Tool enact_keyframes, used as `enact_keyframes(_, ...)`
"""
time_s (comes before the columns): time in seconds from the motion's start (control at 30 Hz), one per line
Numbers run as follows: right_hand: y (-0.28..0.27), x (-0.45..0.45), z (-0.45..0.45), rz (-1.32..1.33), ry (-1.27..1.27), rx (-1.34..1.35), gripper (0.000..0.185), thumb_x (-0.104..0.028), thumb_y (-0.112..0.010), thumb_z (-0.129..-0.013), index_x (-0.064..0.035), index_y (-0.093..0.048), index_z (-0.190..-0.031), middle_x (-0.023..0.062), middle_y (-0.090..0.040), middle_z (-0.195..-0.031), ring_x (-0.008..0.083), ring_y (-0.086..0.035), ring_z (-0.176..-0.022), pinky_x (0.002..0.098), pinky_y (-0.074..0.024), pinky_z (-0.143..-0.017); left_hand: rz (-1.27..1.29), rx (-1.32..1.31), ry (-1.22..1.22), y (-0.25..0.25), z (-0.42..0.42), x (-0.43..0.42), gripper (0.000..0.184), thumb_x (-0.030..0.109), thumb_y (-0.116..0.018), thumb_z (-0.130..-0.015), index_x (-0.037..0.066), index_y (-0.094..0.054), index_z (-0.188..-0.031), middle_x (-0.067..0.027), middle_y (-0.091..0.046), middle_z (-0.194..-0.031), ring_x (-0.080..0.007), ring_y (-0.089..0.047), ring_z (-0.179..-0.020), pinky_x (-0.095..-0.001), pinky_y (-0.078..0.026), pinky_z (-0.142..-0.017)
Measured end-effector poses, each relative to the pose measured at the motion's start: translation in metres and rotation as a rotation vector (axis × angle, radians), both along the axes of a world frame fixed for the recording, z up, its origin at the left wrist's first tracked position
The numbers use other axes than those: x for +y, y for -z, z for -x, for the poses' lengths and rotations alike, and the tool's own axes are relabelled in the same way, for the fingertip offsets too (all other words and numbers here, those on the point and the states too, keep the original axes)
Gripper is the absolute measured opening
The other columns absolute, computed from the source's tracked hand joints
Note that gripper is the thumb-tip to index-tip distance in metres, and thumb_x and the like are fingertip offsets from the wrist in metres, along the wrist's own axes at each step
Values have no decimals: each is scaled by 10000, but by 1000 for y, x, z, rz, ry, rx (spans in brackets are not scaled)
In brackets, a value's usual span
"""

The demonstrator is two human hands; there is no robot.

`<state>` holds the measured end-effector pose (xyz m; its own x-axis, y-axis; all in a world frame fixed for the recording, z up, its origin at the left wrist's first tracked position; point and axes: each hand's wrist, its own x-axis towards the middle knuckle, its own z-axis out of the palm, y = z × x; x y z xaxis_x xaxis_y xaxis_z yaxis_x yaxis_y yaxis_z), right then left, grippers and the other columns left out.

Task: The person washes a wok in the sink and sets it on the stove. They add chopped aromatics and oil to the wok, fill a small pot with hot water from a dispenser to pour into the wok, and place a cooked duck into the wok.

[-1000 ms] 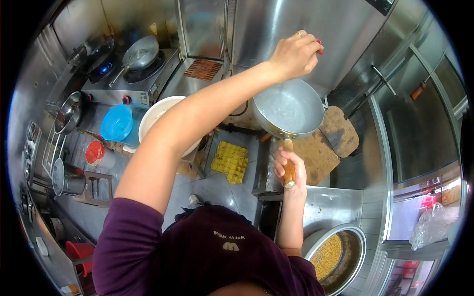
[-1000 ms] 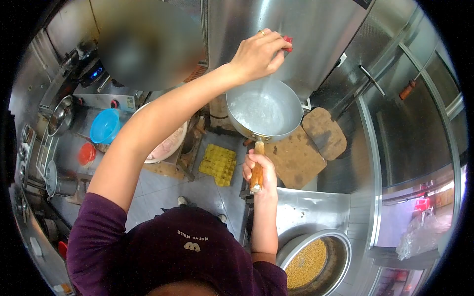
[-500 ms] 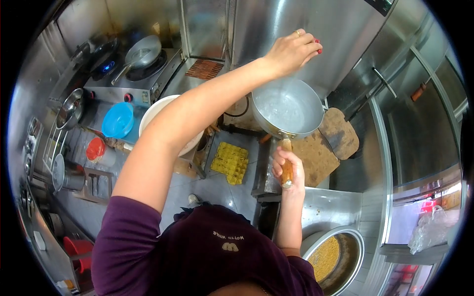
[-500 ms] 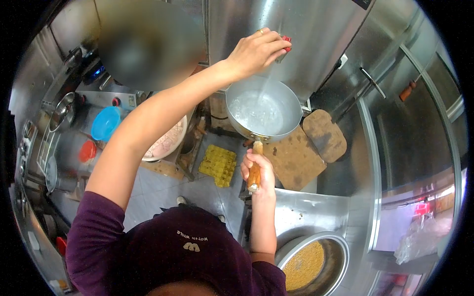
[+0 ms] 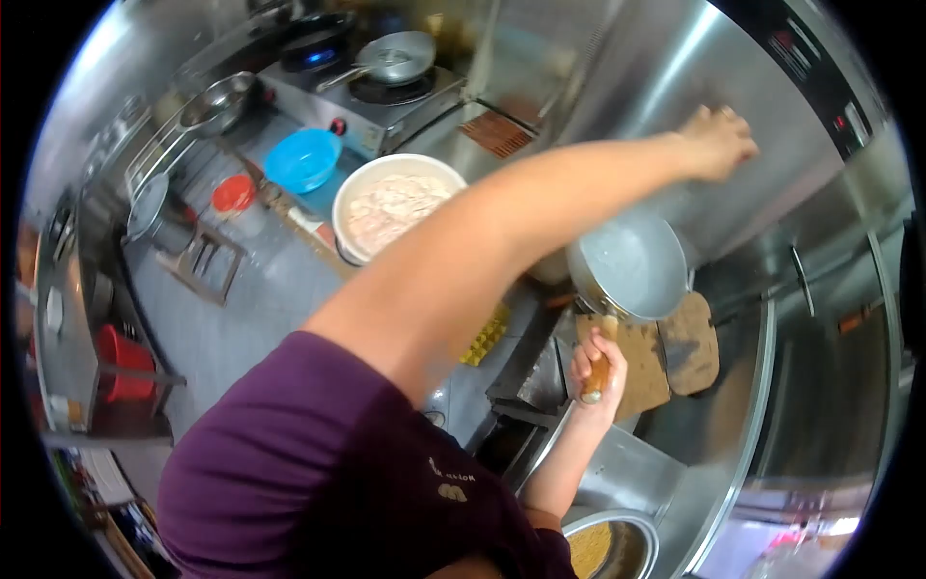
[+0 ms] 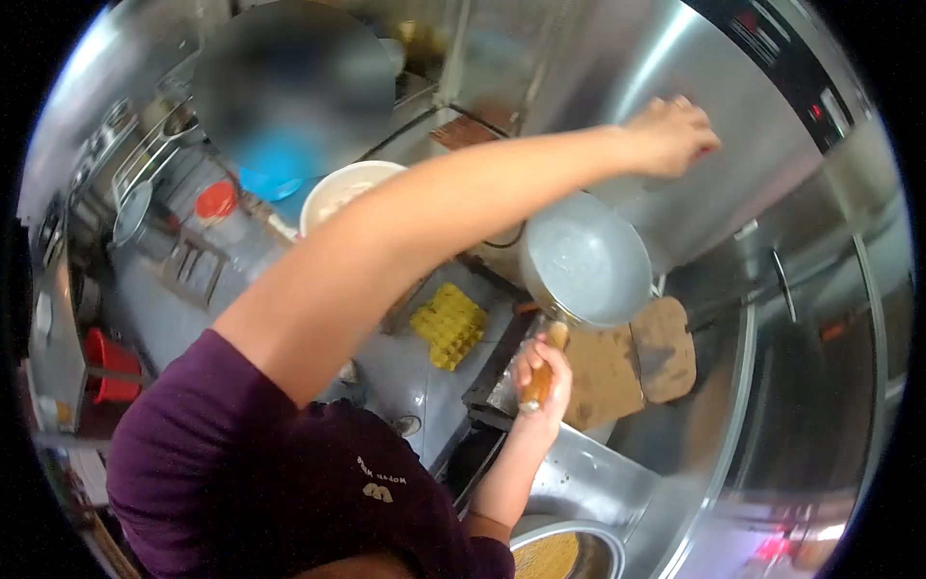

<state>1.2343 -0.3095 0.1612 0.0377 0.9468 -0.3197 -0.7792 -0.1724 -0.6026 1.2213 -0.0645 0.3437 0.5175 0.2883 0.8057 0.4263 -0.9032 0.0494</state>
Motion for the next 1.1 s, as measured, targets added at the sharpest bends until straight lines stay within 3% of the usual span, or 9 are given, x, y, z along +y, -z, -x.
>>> enact_keyframes(0.2, 2, -3, 6, 10, -3, -21, 144, -102, -519, -755, -44, -489, -883, -5, -416, -569, 117, -383, -374, 228, -295, -312, -301, 19, 251, 24, 92, -50, 529, 95, -580, -680, 180, -441, -1183, -70, -486, -1113, -213, -523, -959, -354, -411, -804)
enact_keyframes(0.4, -13, -11, 43, 5, 61, -79, 133, -87, -513, -756, -44, -481, -877, -4, -415, -564, 117, -382, -364, 225, -312, -309, 329, -78, -36, 135, 343, -69, 438, 79, -515, -766, 131, -455, -1197, -107, -503, -1092, -268, -522, -960, -354, -461, -774)
enact_keyframes(0.7, -46, 23, 203, -136, 51, -64, 128, -99, -508, -777, -8, -491, -865, 6, -434, -584, 109, -393, -383, 208, -332, -311, 1210, 23, -1421, 597, 888, -392, 347, 315, -476, -804, 25, -592, -952, -212, -585, -939, -359, -560, -857, -452, -440, -733)
enact_keyframes(0.77, -52, 46, 240, -135, 25, -39, 125, -98, -507, -777, -8, -490, -861, 3, -431, -582, 107, -394, -384, 207, -338, -316, 1841, -659, -1541, 591, 914, -479, 263, 238, -489, -750, 29, -494, -589, -126, -528, -532, -256, -529, -434, -392, -425, -407)
enact_keyframes(0.8, -53, 57, 258, -130, 17, -18, 123, -97, -507, -776, -8, -489, -859, 2, -430, -581, 106, -394, -385, 207, -341, -319, 2023, -787, -1569, 582, 908, -509, 171, 212, -617, -692, 44, -638, -717, -133, -624, -661, -235, -605, -545, -376, -488, -558)
enact_keyframes(0.83, -63, 48, 260, -152, 17, -63, 109, -92, -500, -777, -20, -488, -858, -5, -423, -577, 97, -391, -385, 202, -329, -304, 2150, 108, -1371, 577, 897, -536, 134, 160, -602, -702, 30, -613, -668, -129, -601, -614, -237, -584, -494, -359, -468, -430)
enact_keyframes(0.87, -64, 70, 280, -158, -1, -99, 100, -88, -496, -780, -28, -488, -859, -8, -421, -576, 92, -389, -383, 199, -323, -295, 2278, -282, -1381, 567, 890, -541, 159, 138, -559, -729, 12, -575, -633, -122, -576, -580, -238, -566, -472, -370, -456, -406)
enact_keyframes(0.93, -74, 104, 323, -161, -15, -180, 87, -76, -492, -780, -49, -491, -863, -13, -418, -577, 83, -379, -375, 192, -304, -269, 2118, -1311, -1637, 568, 877, -531, 173, 160, -478, -758, 9, -550, -713, -110, -572, -600, -208, -541, -459, -400, -439, -431)
enact_keyframes(1.1, -89, 191, 390, -216, -162, -191, 76, -49, -538, -749, -29, -519, -820, -12, -457, -536, 83, -412, -369, 181, -334, -275, 1902, -1361, -1246, 542, 870, -429, 225, 217, -483, -781, 39, -550, -902, -70, -589, -707, -144, -547, -536, -304, -413, -444)
